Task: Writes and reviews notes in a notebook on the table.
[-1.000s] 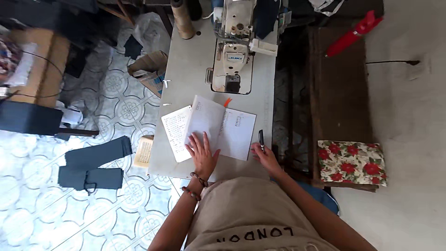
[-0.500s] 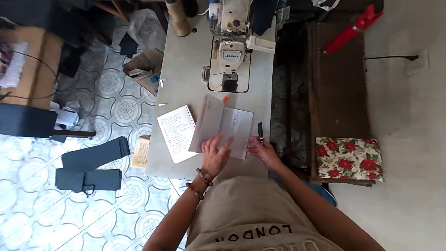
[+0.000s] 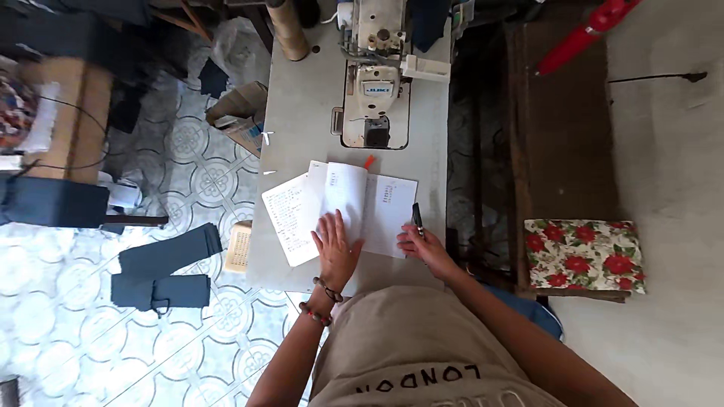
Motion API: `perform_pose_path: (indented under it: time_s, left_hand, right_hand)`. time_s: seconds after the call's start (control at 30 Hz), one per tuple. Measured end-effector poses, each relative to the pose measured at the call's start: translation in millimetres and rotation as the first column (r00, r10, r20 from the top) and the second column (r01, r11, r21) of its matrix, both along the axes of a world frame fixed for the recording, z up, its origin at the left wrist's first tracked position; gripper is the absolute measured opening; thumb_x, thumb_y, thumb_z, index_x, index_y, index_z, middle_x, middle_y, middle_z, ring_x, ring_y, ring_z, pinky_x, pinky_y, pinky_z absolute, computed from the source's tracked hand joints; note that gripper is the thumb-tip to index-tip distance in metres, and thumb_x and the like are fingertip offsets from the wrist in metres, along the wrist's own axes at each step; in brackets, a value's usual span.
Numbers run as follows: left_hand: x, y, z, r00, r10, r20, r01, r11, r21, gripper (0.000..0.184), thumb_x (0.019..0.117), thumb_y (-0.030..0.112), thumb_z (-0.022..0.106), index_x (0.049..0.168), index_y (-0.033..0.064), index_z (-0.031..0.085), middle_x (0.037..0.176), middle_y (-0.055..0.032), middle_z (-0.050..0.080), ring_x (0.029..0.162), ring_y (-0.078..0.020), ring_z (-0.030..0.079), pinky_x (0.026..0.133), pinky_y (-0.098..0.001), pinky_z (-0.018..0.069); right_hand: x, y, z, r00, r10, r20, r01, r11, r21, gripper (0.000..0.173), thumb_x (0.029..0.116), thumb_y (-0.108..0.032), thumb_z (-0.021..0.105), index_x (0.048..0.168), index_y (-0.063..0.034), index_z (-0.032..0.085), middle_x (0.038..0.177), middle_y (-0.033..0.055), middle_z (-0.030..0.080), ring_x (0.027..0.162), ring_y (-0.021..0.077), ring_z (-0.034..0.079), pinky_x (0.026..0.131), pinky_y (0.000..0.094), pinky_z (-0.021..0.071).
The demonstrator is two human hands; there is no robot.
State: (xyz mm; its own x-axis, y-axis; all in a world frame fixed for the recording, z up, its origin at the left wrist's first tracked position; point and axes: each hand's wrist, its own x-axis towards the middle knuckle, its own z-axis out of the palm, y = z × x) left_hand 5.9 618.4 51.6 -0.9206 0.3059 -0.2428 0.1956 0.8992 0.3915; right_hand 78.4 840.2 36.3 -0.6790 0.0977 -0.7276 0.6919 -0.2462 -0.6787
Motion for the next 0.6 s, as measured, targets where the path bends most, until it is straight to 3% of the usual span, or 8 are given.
perform_pose_path:
  time_s: [0.17,0.23,0.3,0.37,0.47,0.6]
  left_hand:
    - [5.6,16.5,1.6,0.996,-0.054,-0.068,0.056,0.998,0.022,0.083,0.0970,0.045,0.065,0.159,-0.0004,0.033,0.163,-0.0268,0.032,0.152,-0.0528,0.022,0.118,-0.0737,0.0111]
    - [5.8,16.8,0.7,0.991,-0.060,-0.121,0.064,0.997,0.033,0.073,0.0993,0.039,0.062,0.156,-0.0006,0.038,0.160,-0.0257,0.038,0.150,-0.0546,0.025,0.117,-0.0751,0.0137]
    - [2.6,14.7,2.5,0.988,-0.045,-0.149,0.055,0.996,0.066,0.063,0.1006,0.026,0.061,0.154,-0.0010,0.042,0.157,-0.0256,0.043,0.146,-0.0536,0.034,0.115,-0.0721,0.0242]
    - [-3.7,10.5,8.5,0.991,0.005,-0.135,0.013,0.991,0.136,0.062,0.0988,0.015,0.063,0.154,-0.0018,0.040,0.156,-0.0300,0.041,0.142,-0.0533,0.041,0.114,-0.0639,0.0356]
    - [-14.1,1.3,17.9,0.989,0.120,-0.082,-0.097,0.965,0.242,0.071,0.0935,0.011,0.071,0.155,-0.0010,0.038,0.158,-0.0325,0.034,0.138,-0.0542,0.042,0.110,-0.0604,0.0412]
    - [-24.8,-11.6,26.5,0.988,0.157,0.014,-0.152,0.930,0.334,0.063,0.0941,0.009,0.071,0.150,-0.0034,0.044,0.138,-0.0272,0.059,0.124,-0.0395,0.061,0.104,-0.0517,0.0507]
  right_hand:
    - [-1.5,1.4,0.6,1.000,0.010,-0.005,-0.010,1.000,0.014,0.042,0.1126,-0.026,0.040,0.144,0.0006,0.047,0.124,0.0159,0.067,0.103,0.0196,0.071,0.089,0.0337,0.0589]
    - [-2.8,1.8,2.1,1.000,0.015,-0.003,-0.015,1.000,0.013,0.042,0.1127,-0.025,0.039,0.144,0.0009,0.047,0.124,0.0166,0.067,0.103,0.0201,0.071,0.088,0.0339,0.0589]
    - [-3.1,2.0,3.5,1.000,0.019,0.000,-0.019,1.000,0.013,0.041,0.1127,-0.025,0.039,0.144,0.0008,0.047,0.123,0.0167,0.067,0.103,0.0202,0.071,0.088,0.0339,0.0589]
    - [-3.3,2.1,2.9,1.000,0.014,0.005,-0.014,1.000,0.009,0.042,0.1126,-0.025,0.040,0.144,0.0010,0.047,0.123,0.0168,0.067,0.103,0.0204,0.071,0.088,0.0339,0.0589]
    - [-3.4,2.4,1.8,1.000,0.017,-0.001,-0.017,1.000,0.005,0.042,0.1126,-0.027,0.040,0.143,0.0018,0.047,0.122,0.0169,0.067,0.103,0.0207,0.071,0.088,0.0341,0.0590]
    - [-3.8,2.5,3.7,1.000,0.022,-0.009,-0.022,1.000,0.003,0.043,0.1123,-0.028,0.041,0.143,0.0016,0.048,0.122,0.0163,0.067,0.102,0.0195,0.071,0.088,0.0334,0.0587]
